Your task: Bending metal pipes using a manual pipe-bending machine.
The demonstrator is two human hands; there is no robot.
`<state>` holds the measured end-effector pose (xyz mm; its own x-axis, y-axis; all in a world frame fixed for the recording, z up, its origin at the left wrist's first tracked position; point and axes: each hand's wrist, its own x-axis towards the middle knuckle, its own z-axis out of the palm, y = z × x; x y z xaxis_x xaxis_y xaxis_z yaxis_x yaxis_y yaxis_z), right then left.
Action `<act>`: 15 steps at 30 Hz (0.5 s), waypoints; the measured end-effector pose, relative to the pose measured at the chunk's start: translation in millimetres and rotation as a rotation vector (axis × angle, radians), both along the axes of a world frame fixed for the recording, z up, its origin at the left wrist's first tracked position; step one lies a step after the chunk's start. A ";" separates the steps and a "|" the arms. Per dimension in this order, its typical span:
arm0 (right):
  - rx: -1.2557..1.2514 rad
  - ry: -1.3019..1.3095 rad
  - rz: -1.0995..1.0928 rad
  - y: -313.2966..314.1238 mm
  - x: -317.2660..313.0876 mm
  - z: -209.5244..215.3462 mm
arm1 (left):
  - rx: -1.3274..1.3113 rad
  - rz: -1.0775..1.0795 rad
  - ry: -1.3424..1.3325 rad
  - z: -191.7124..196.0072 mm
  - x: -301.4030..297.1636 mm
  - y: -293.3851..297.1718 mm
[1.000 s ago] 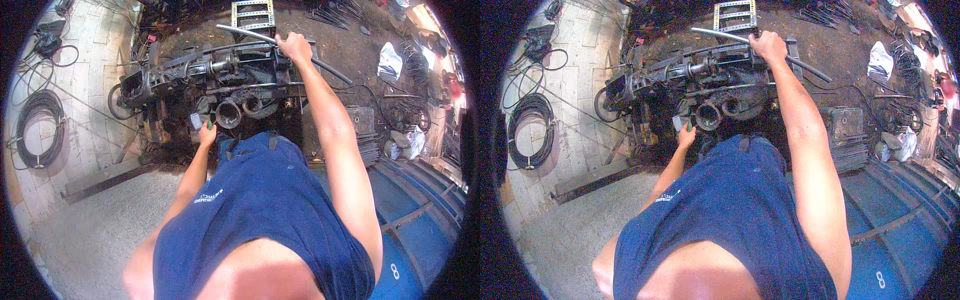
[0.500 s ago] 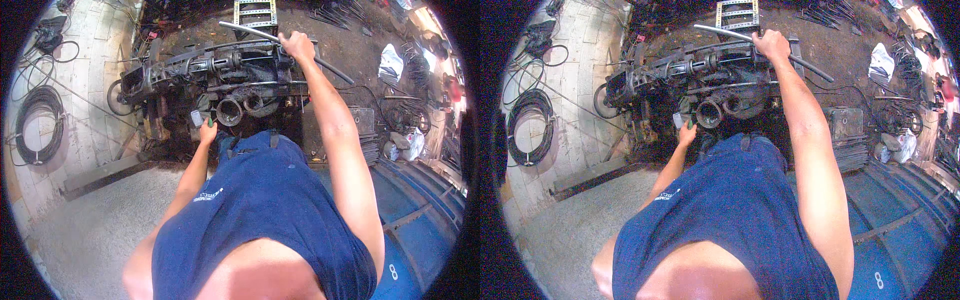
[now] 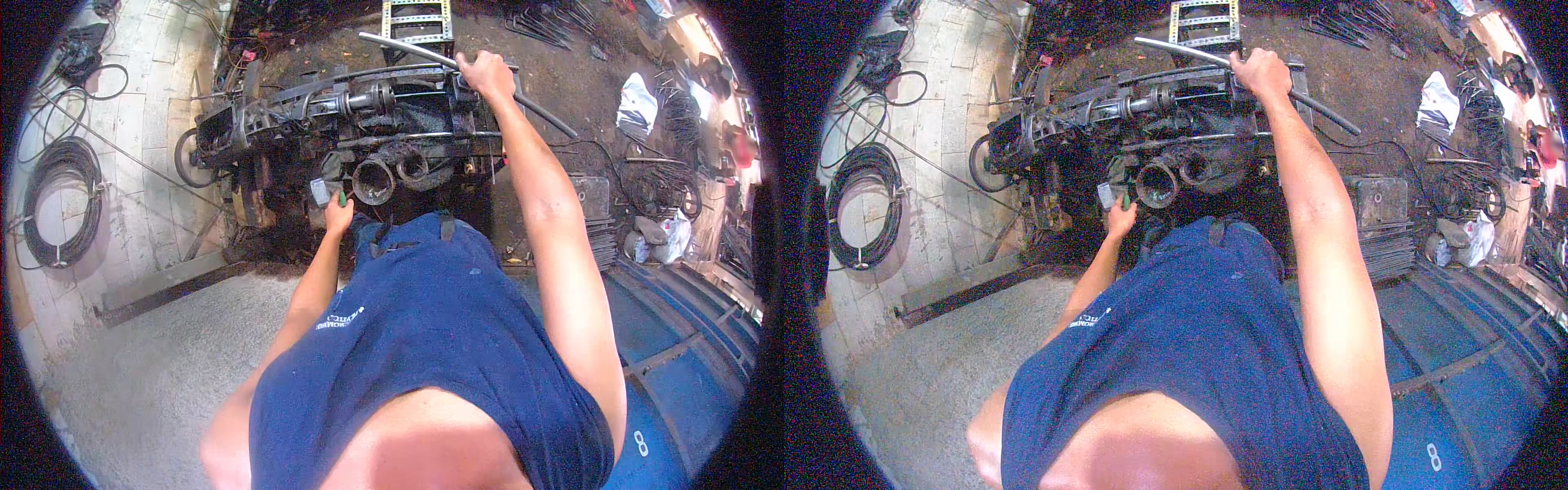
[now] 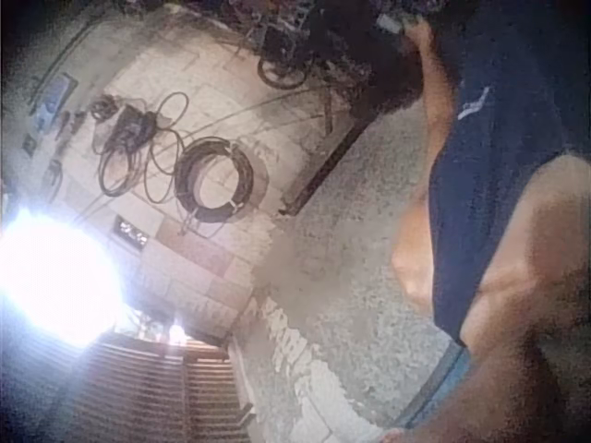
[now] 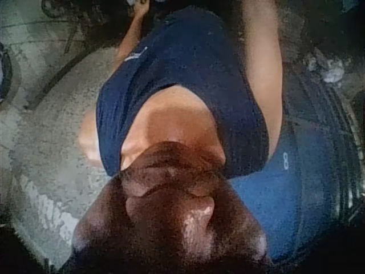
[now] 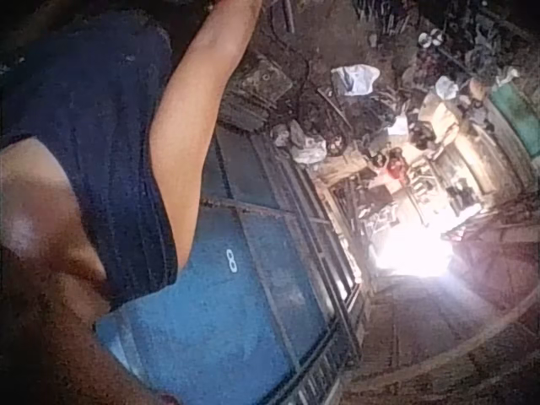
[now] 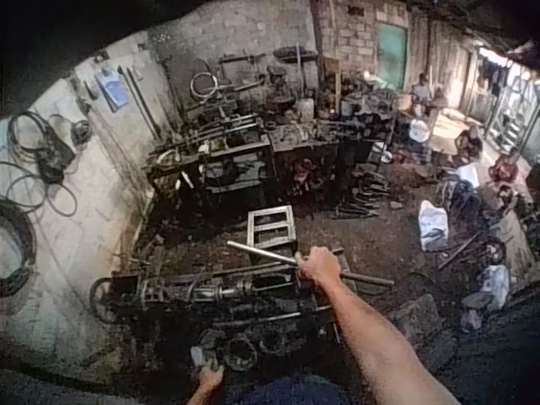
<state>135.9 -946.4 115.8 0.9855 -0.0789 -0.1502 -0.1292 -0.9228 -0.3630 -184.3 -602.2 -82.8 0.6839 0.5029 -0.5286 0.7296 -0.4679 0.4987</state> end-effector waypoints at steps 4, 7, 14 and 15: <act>0.002 -0.010 0.013 3.4 0.9 1.5 | 0.017 0.017 -0.014 -7.4 -4.4 2.9; 0.022 -0.013 0.017 5.3 -0.9 2.2 | 0.021 0.014 -0.025 -5.8 -4.1 2.7; 0.017 0.021 0.022 3.4 -0.1 1.0 | 0.088 -0.032 0.039 18.8 3.7 -8.1; 0.013 0.019 0.023 1.8 -0.2 -0.7 | 0.087 -0.035 0.040 18.2 4.1 -7.7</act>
